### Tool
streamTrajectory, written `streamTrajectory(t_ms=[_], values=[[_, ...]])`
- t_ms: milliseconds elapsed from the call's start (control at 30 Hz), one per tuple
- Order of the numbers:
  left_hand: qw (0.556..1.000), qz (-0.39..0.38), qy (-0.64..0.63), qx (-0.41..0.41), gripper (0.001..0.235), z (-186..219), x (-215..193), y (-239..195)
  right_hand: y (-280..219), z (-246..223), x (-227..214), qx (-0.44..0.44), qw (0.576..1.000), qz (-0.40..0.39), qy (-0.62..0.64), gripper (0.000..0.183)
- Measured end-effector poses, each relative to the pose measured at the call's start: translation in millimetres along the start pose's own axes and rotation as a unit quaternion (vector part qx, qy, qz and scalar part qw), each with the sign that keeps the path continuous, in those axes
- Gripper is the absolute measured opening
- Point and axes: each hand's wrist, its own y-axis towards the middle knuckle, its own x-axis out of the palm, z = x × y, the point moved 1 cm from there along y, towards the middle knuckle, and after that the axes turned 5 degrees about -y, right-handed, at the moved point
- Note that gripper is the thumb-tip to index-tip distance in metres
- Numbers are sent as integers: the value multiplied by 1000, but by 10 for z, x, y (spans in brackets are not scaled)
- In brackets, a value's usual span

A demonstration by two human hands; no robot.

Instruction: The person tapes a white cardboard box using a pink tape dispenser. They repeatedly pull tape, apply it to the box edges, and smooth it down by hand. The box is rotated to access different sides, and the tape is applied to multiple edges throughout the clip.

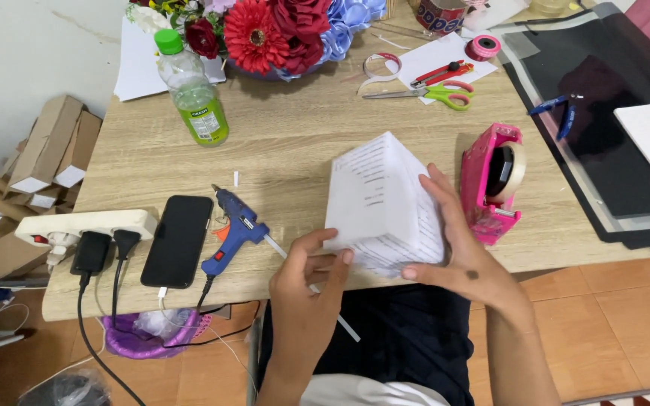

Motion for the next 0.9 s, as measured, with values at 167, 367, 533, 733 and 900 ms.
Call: streamTrajectory(t_ms=[167,367,533,733,900], values=[[965,22,88,247,21,43,-28,6,84,-98,379,17,988,67,135,77],[949,51,116,288,24,-73,-10,69,-116,-103,438,-2,973,223,-63,56],[887,161,143,408,11,-248,132,-123,-587,277,190,-23,892,432,-131,9],[930,-188,3,315,16,47,731,-208,-640,699,-153,142,907,395,13,41],[892,-245,59,376,45,54,1266,19,-645,683,-87,78,931,329,138,10]])
